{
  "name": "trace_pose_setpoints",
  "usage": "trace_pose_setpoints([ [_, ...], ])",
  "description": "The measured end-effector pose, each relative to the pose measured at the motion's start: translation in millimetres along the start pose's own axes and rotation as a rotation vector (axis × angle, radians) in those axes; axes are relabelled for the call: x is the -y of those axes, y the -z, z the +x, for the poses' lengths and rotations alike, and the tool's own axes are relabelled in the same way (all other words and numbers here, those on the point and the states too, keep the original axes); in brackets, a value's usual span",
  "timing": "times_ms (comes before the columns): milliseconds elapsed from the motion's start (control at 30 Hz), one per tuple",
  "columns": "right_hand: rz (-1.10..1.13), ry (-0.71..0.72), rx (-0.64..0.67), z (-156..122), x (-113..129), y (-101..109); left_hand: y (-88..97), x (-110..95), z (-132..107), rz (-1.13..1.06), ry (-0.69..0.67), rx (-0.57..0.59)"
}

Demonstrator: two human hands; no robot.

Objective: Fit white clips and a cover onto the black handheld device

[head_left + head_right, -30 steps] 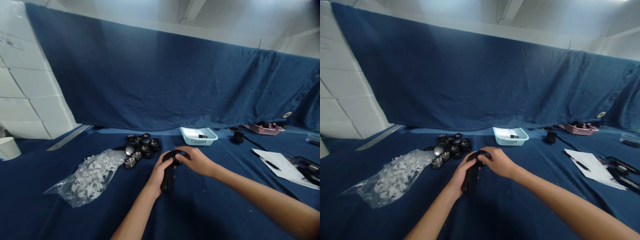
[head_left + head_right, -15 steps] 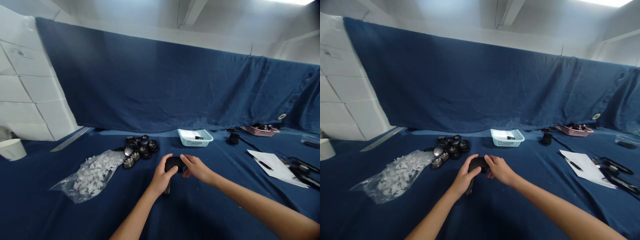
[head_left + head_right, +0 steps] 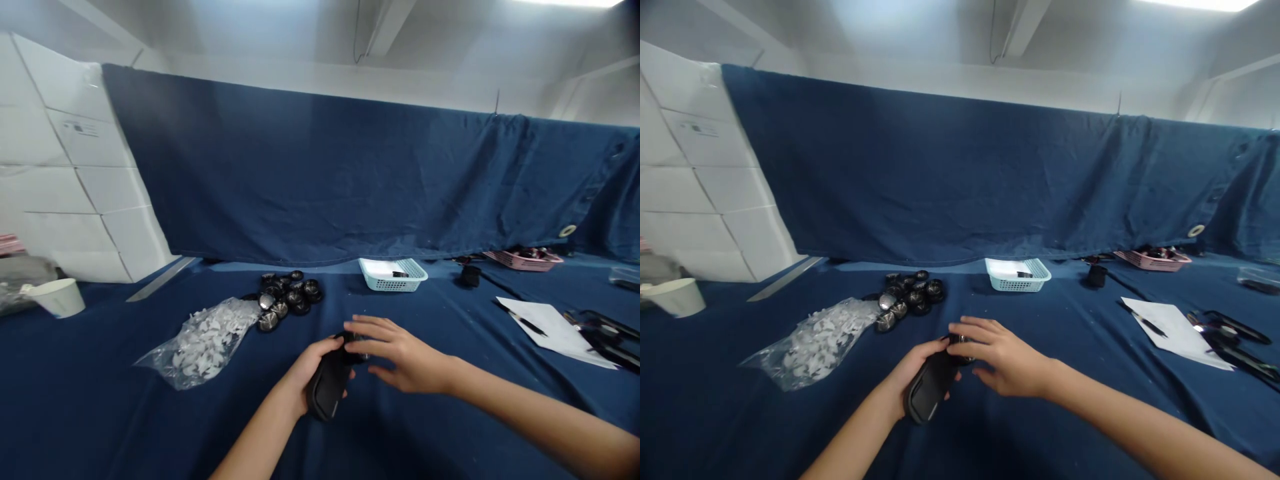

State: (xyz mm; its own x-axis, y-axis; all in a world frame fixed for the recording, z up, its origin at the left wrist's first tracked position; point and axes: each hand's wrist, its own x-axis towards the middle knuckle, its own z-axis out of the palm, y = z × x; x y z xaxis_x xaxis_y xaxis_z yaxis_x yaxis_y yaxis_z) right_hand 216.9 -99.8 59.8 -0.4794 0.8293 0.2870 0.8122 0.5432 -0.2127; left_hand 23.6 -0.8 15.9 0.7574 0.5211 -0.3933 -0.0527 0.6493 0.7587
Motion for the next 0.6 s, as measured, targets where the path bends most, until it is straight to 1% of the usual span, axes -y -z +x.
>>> trace_pose_setpoints([
  [67,0.085,-0.196,-0.080,9.6,4.9,-5.2,4.9,2.1,-8.1,0.054,-0.053,-0.020],
  [100,0.118,-0.304,-0.094,15.5,7.2,-7.1,6.6,3.0,-11.8,0.091,-0.092,-0.033],
  [133,0.141,-0.388,-0.076,21.5,9.6,-8.2,7.9,3.7,-15.2,0.125,-0.129,-0.047],
  [167,0.154,-0.437,-0.032,26.9,12.0,-8.2,9.1,4.1,-18.1,0.152,-0.157,-0.061],
  [200,0.159,-0.445,0.018,31.4,14.5,-7.4,10.5,4.3,-20.6,0.166,-0.173,-0.073],
  [233,0.158,-0.410,0.061,34.6,17.0,-6.1,12.0,4.4,-22.7,0.157,-0.175,-0.087],
  [300,0.127,-0.261,0.101,37.3,21.6,-3.7,15.7,4.3,-25.2,0.106,-0.155,-0.123],
  [333,0.109,-0.190,0.098,37.4,23.6,-3.4,17.6,4.1,-25.8,0.075,-0.146,-0.138],
  [367,0.103,-0.151,0.090,37.1,25.4,-4.1,19.3,3.7,-26.1,0.052,-0.139,-0.146],
  [400,0.112,-0.158,0.074,37.0,26.8,-5.9,20.7,3.1,-26.3,0.042,-0.138,-0.149],
  [467,0.161,-0.286,0.035,38.1,28.6,-11.4,22.4,1.4,-27.2,0.059,-0.154,-0.129],
  [533,0.201,-0.405,0.023,41.6,29.6,-17.2,23.1,-0.7,-29.4,0.089,-0.171,-0.109],
  [600,0.193,-0.409,0.043,46.4,30.4,-20.7,24.7,-2.3,-32.7,0.105,-0.167,-0.088],
])
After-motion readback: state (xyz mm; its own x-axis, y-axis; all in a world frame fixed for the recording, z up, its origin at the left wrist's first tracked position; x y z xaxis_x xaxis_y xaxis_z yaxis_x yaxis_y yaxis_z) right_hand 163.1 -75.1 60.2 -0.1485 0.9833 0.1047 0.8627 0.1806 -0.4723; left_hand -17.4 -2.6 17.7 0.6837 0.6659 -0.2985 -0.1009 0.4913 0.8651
